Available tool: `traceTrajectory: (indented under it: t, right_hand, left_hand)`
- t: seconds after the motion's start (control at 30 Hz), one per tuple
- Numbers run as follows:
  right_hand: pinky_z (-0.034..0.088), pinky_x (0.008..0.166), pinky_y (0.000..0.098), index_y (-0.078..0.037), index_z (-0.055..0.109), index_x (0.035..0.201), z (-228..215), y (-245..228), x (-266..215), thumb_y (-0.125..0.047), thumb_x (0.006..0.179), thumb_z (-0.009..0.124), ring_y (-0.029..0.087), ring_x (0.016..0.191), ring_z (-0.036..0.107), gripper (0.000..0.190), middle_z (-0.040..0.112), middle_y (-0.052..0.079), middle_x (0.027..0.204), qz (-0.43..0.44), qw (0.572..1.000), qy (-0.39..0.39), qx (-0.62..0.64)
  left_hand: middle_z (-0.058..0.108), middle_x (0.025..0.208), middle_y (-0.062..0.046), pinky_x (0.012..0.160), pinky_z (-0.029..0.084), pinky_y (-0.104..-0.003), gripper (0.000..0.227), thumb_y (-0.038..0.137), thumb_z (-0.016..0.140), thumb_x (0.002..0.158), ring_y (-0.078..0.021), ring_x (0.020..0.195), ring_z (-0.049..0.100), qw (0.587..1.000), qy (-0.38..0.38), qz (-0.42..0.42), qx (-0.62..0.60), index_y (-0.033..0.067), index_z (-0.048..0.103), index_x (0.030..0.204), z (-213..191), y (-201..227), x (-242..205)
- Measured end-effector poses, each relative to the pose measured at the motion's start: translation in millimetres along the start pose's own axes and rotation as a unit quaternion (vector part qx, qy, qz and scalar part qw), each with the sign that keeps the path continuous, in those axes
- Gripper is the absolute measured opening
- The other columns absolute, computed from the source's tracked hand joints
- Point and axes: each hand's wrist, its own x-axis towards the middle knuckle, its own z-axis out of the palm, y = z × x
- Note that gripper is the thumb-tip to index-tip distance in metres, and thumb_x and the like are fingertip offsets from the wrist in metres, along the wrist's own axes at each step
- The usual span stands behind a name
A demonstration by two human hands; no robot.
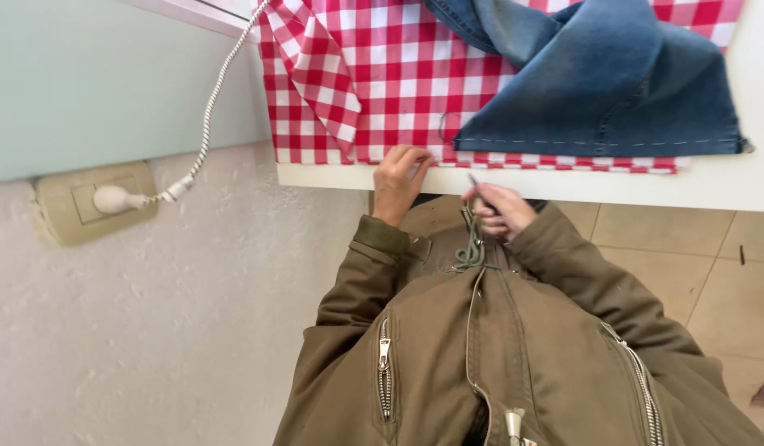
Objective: Tailoring and hand-sewing the hem of a pair of denim jeans.
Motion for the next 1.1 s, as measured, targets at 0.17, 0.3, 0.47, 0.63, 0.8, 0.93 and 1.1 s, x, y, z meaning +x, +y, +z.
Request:
traceTrajectory:
  t: [0.17, 0.3, 0.47, 0.63, 0.8, 0.93, 1.1]
  right_hand:
    - [0.022, 0.042, 0.0198, -0.002, 0.058, 0.114, 54.4, 9.9, 42.3, -0.04, 0.111, 0.046, 0.002, 0.048, 0.027, 0.04, 0.04, -0.006, 0.069, 0.024, 0.991, -0.031, 0.129]
    - [0.021, 0.041, 0.0202, -0.002, 0.058, 0.111, 71.8, 9.5, 55.8, -0.039, 0.108, 0.047, 0.002, 0.046, 0.026, 0.039, 0.042, -0.005, 0.067, 0.022, 0.99, 0.001, 0.14]
    - [0.021, 0.042, 0.0204, -0.008, 0.051, 0.098, 69.5, 20.5, 68.4, -0.04, 0.111, 0.048, 0.001, 0.047, 0.026, 0.035, 0.037, -0.007, 0.065, -0.024, 0.99, 0.011, 0.136]
    - [0.02, 0.04, 0.0203, -0.01, 0.05, 0.096, 58.7, 26.8, 58.8, -0.04, 0.109, 0.049, 0.002, 0.044, 0.025, 0.033, 0.037, -0.006, 0.063, -0.008, 0.992, 0.032, 0.119]
    - [0.022, 0.04, 0.0196, -0.009, 0.052, 0.099, 50.4, 32.6, 47.9, -0.041, 0.109, 0.048, 0.002, 0.045, 0.026, 0.033, 0.04, -0.005, 0.065, -0.005, 0.979, 0.028, 0.2]
    - [0.024, 0.041, 0.0194, -0.009, 0.052, 0.1, 59.8, 28.6, 50.8, -0.042, 0.109, 0.047, 0.003, 0.046, 0.028, 0.035, 0.04, -0.005, 0.067, -0.02, 0.97, 0.032, 0.242]
    - [0.025, 0.042, 0.0195, -0.01, 0.051, 0.098, 71.3, 17.9, 49.0, -0.043, 0.109, 0.047, 0.003, 0.047, 0.029, 0.035, 0.04, -0.004, 0.066, -0.007, 0.964, 0.04, 0.261]
  left_hand:
    - [0.07, 0.092, -0.004, 0.072, 0.054, -0.036, 0.012, 0.006, 0.081, 0.087, -0.0223, 0.084, 0.066, 0.996, -0.051, 0.05, -0.055, 0.006, 0.071, 0.094, -32.2, 4.0, 12.8]
    - [0.069, 0.091, -0.003, 0.071, 0.052, -0.036, 0.011, 0.006, 0.08, 0.087, -0.0216, 0.081, 0.065, 0.991, -0.082, 0.068, -0.079, 0.0064, 0.071, 0.094, -36.9, -10.2, 21.9]
    - [0.068, 0.089, -0.002, 0.07, 0.051, -0.036, 0.011, 0.008, 0.081, 0.087, -0.0214, 0.08, 0.063, 0.988, -0.105, 0.076, -0.085, 0.0076, 0.072, 0.093, -39.4, -19.9, 25.9]
    - [0.068, 0.096, -0.001, 0.078, 0.049, -0.037, 0.015, 0.014, 0.082, 0.087, -0.0206, 0.09, 0.063, 0.989, -0.1, 0.104, -0.018, 0.0087, 0.072, 0.097, -37.1, -39.0, 42.1]
    - [0.064, 0.112, -0.005, 0.088, 0.045, -0.041, 0.027, 0.021, 0.08, 0.085, -0.0244, 0.105, 0.06, 0.977, -0.104, 0.18, 0.049, 0.0084, 0.07, 0.107, -17.2, -22.5, 61.6]
    - [0.064, 0.113, -0.002, 0.091, 0.044, -0.039, 0.025, 0.019, 0.079, 0.084, -0.0229, 0.109, 0.06, 0.963, -0.107, 0.242, 0.041, 0.0113, 0.072, 0.106, -5.0, -17.2, 65.2]
    - [0.066, 0.106, 0.003, 0.09, 0.044, -0.037, 0.012, 0.015, 0.08, 0.086, -0.0182, 0.103, 0.06, 0.967, -0.104, 0.229, 0.037, 0.0128, 0.074, 0.097, -11.5, -17.5, 63.6]
